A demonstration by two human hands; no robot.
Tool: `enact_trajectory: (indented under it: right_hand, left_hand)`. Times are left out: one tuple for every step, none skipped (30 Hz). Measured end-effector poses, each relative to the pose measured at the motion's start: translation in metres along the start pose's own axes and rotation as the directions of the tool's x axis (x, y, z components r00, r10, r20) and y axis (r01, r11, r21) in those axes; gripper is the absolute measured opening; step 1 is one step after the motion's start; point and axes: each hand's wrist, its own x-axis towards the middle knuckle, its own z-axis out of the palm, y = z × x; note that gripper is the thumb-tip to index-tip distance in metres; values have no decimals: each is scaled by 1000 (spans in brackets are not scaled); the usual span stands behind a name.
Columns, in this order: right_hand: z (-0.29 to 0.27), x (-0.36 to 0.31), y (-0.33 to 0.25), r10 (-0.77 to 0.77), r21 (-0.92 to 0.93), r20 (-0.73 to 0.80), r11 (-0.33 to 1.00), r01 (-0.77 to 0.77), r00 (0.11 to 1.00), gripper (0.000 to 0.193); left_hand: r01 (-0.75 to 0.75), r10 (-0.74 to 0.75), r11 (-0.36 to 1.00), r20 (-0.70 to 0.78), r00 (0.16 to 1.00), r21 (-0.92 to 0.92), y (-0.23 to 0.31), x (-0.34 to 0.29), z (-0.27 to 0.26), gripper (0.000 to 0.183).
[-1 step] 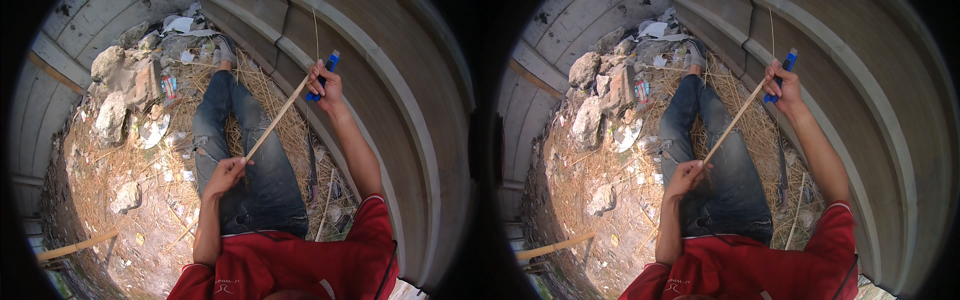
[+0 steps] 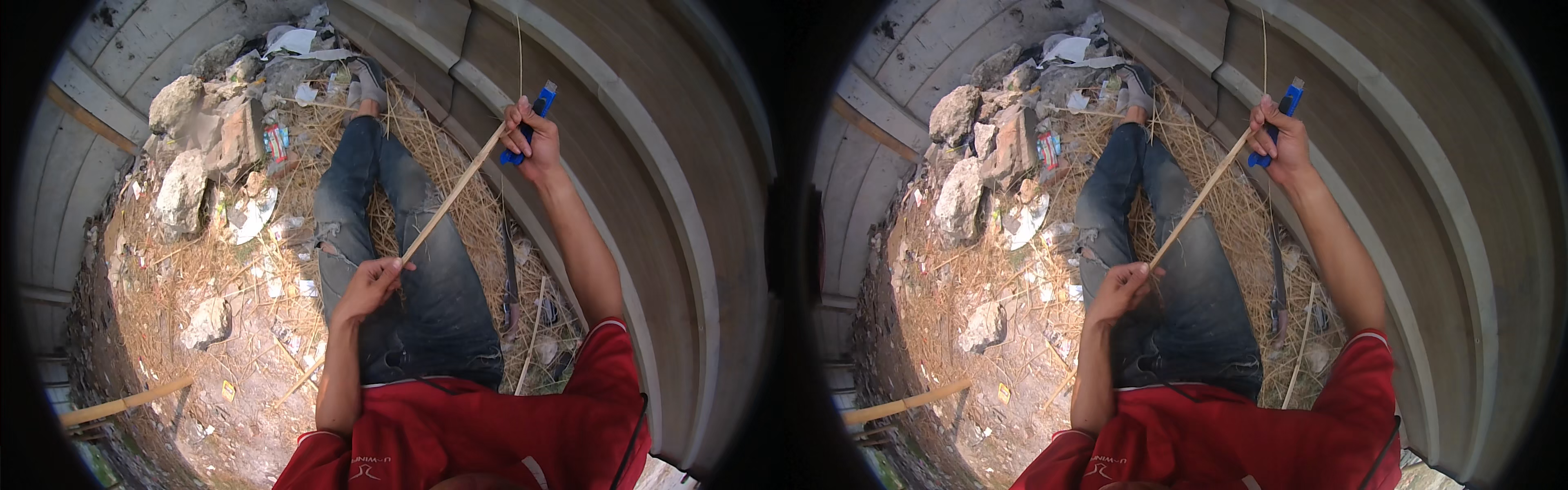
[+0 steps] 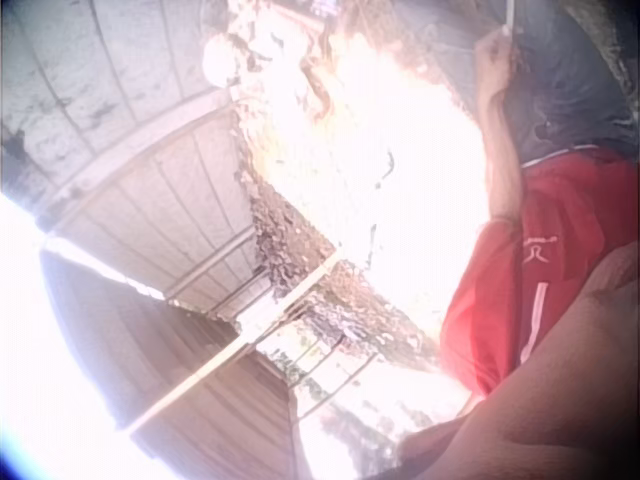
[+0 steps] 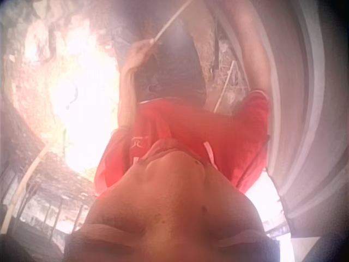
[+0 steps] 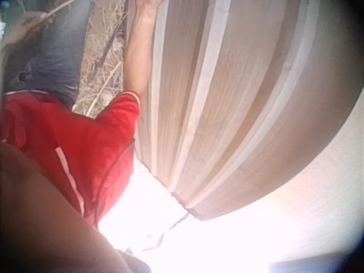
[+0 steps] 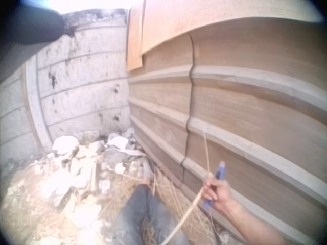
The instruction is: The person sits inside a large concrete pipe and uses a blue utility knife to shave thin strips off a long wooden stick. They hold the stick with their left hand and scrape the blade along its length with their right hand, creating wood shavings that fall onto the debris below.
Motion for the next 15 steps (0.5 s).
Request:
enact_trajectory:
  right_hand:
    - [4,1,-2,-13,-2,-25,1000,13,1000,33]
    - [8,3,-6,-26,-4,-49,1000,25,998,33]
    - [10,6,-12,-87,27,-58,996,89,995,33]
    - [10,9,-20,-148,58,-72,987,152,986,33]
    - [9,13,-28,-205,91,-83,973,213,975,33]
    - [6,17,-38,-281,18,-167,958,287,945,33]
    - [4,19,-50,-361,-65,-243,932,356,900,33]
    - [3,21,-58,-441,-152,-309,898,414,843,33]
    - [3,23,-60,-496,-237,-317,867,439,808,33]
    - [4,23,-62,-550,-325,-324,829,455,770,34]
    - [4,22,-64,-603,-411,-325,784,465,729,34]
    - [5,21,-65,-646,-487,-311,739,467,698,32]
    - [12,20,-63,-683,-557,-291,691,461,670,30]
    - [19,19,-62,-718,-623,-267,638,453,643,28]
    - [24,16,-62,-755,-671,-269,592,445,598,28]
  left_hand:
    - [-14,14,1000,8,1000,-11,0,1,0,42]
    - [-28,29,999,15,999,-23,0,2,1,42]
    - [-43,43,999,22,999,-34,0,3,2,42]
    - [-38,39,999,33,999,-36,3,4,3,41]
    - [-35,37,999,37,999,-37,8,5,5,41]
    - [-33,34,999,42,999,-39,10,4,6,41]
    - [-44,44,999,41,998,-16,10,4,4,40]
    - [-54,54,999,40,998,7,8,3,2,40]
    - [-65,64,997,40,997,30,7,2,0,40]
    - [-72,71,997,48,996,11,5,-1,-3,39]
    - [-78,79,997,56,995,-9,4,-5,-6,39]
    - [-85,86,996,65,994,-28,4,-7,-10,38]
    - [-72,73,997,46,996,-13,4,-9,-13,38]
    - [-60,60,998,27,998,3,5,-12,-16,37]
    - [-46,46,999,8,999,18,6,-13,-19,37]
